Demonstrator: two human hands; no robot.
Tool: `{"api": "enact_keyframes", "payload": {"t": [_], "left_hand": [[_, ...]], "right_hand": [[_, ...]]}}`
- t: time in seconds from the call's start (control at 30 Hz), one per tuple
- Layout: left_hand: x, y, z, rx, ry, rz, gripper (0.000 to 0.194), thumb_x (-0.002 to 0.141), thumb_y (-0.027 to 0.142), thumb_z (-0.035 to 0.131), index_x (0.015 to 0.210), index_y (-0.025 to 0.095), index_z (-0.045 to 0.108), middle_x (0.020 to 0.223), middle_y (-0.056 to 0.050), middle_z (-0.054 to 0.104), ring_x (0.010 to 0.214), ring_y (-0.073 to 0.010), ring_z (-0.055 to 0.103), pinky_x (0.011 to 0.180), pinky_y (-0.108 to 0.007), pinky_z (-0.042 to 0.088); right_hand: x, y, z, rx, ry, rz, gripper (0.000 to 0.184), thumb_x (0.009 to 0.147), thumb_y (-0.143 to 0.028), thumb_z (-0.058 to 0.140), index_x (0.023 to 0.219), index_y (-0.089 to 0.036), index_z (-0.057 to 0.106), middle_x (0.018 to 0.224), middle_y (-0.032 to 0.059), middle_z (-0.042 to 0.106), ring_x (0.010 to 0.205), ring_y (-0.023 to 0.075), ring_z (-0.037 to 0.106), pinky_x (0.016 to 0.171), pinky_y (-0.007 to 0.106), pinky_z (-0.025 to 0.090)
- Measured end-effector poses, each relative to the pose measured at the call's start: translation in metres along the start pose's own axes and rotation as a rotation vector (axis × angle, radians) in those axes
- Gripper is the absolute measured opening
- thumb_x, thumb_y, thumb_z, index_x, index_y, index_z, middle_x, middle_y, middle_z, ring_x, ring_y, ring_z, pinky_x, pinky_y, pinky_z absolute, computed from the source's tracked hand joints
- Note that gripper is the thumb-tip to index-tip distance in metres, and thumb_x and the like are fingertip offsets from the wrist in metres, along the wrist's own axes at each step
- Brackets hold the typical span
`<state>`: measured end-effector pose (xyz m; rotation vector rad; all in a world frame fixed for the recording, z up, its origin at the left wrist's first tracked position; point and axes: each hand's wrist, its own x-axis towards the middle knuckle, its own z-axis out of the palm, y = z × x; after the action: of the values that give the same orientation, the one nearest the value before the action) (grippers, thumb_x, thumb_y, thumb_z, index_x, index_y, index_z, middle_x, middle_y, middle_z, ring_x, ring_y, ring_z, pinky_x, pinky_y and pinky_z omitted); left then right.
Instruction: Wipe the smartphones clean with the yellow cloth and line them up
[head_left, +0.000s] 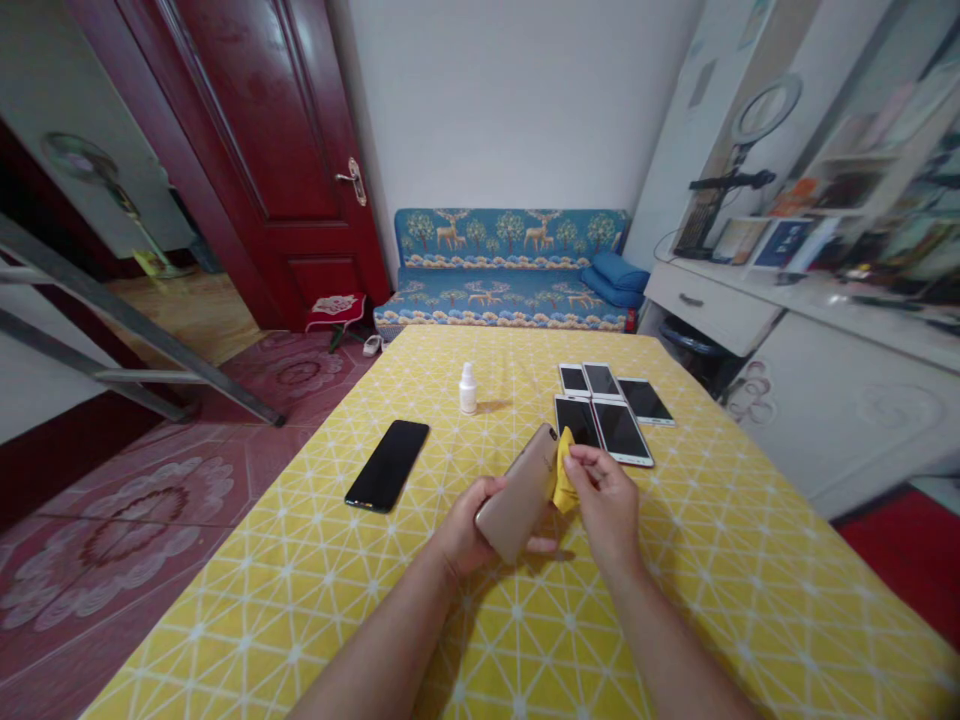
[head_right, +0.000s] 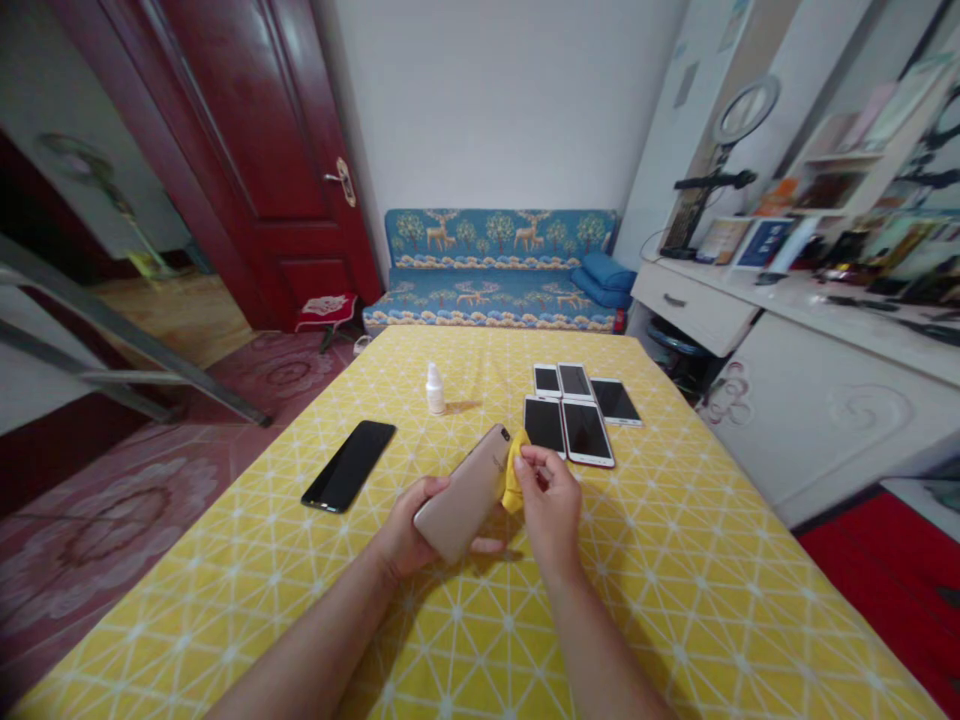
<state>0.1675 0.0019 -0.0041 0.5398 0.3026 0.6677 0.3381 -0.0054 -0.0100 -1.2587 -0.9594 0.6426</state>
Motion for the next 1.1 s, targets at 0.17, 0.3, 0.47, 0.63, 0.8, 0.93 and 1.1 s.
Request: {"api": "enact_keyframes", "payload": {"t": [0.17,0.3,0.47,0.63,0.8,0.93,1.1], "left_hand": [[0.002,-0.006,-0.007,0.076,0.056,-0.048,0.053,0.080,0.036,0.049,0.120,0.003,0.059,0.110,-0.021,0.067,0.110,-0.0358,0.058,0.089,-0.058,0.046],[0.002,-0.008,-0.007,0.140,0.109,-0.079,0.052,0.077,0.039,0.054,0.114,0.003,0.062,0.111,-0.021,0.067,0.102,-0.0342,0.061,0.084,-0.050,0.051],[0.001,-0.006,-0.004,0.210,0.182,-0.018,0.038,0.077,0.037,0.058,0.098,0.006,0.067,0.091,-0.016,0.070,0.085,-0.0271,0.064,0.074,-0.044,0.054],[0.005,-0.008,-0.001,0.142,0.209,0.089,0.030,0.079,0.039,0.062,0.091,0.011,0.069,0.082,-0.010,0.070,0.074,-0.0217,0.063,0.067,-0.036,0.053],[0.009,-0.009,0.006,-0.031,0.313,0.128,0.031,0.083,0.041,0.061,0.085,0.011,0.069,0.079,-0.008,0.070,0.071,-0.0165,0.063,0.070,-0.026,0.049],[0.008,-0.006,0.007,-0.083,0.294,0.132,0.048,0.083,0.054,0.056,0.087,0.008,0.069,0.083,-0.012,0.070,0.081,-0.0206,0.066,0.079,-0.029,0.049],[0.004,0.002,0.006,-0.166,0.116,0.013,0.076,0.083,0.066,0.044,0.120,0.001,0.059,0.113,-0.021,0.066,0.107,-0.0279,0.062,0.096,-0.036,0.045]], "right_hand": [[-0.005,-0.009,0.001,-0.009,-0.029,-0.062,0.027,0.080,-0.040,0.067,0.096,-0.018,0.066,0.083,0.0047,0.069,0.072,0.0165,0.064,0.062,0.026,0.051],[-0.008,-0.014,0.002,-0.048,-0.087,-0.226,0.017,0.084,-0.033,0.064,0.095,-0.020,0.067,0.093,0.0046,0.066,0.081,0.0160,0.064,0.068,0.026,0.051],[-0.014,-0.022,0.005,-0.137,-0.207,-0.408,0.011,0.087,-0.024,0.061,0.093,-0.022,0.070,0.093,0.0044,0.064,0.085,0.0161,0.062,0.070,0.026,0.050],[-0.024,-0.027,0.012,-0.165,-0.300,-0.464,0.011,0.088,-0.020,0.060,0.093,-0.022,0.070,0.090,0.0039,0.064,0.084,0.0160,0.062,0.072,0.027,0.051],[-0.034,-0.026,0.021,-0.149,-0.357,-0.474,0.011,0.088,-0.018,0.059,0.093,-0.022,0.068,0.088,0.0032,0.065,0.083,0.0155,0.063,0.072,0.027,0.051],[-0.044,-0.025,0.029,-0.128,-0.449,-0.541,0.014,0.086,-0.014,0.060,0.095,-0.022,0.067,0.085,0.0026,0.064,0.080,0.0145,0.062,0.072,0.026,0.051],[-0.052,-0.027,0.034,-0.099,-0.598,-0.646,0.019,0.087,-0.010,0.057,0.099,-0.020,0.067,0.088,0.0043,0.064,0.081,0.0140,0.063,0.071,0.024,0.051]]}}
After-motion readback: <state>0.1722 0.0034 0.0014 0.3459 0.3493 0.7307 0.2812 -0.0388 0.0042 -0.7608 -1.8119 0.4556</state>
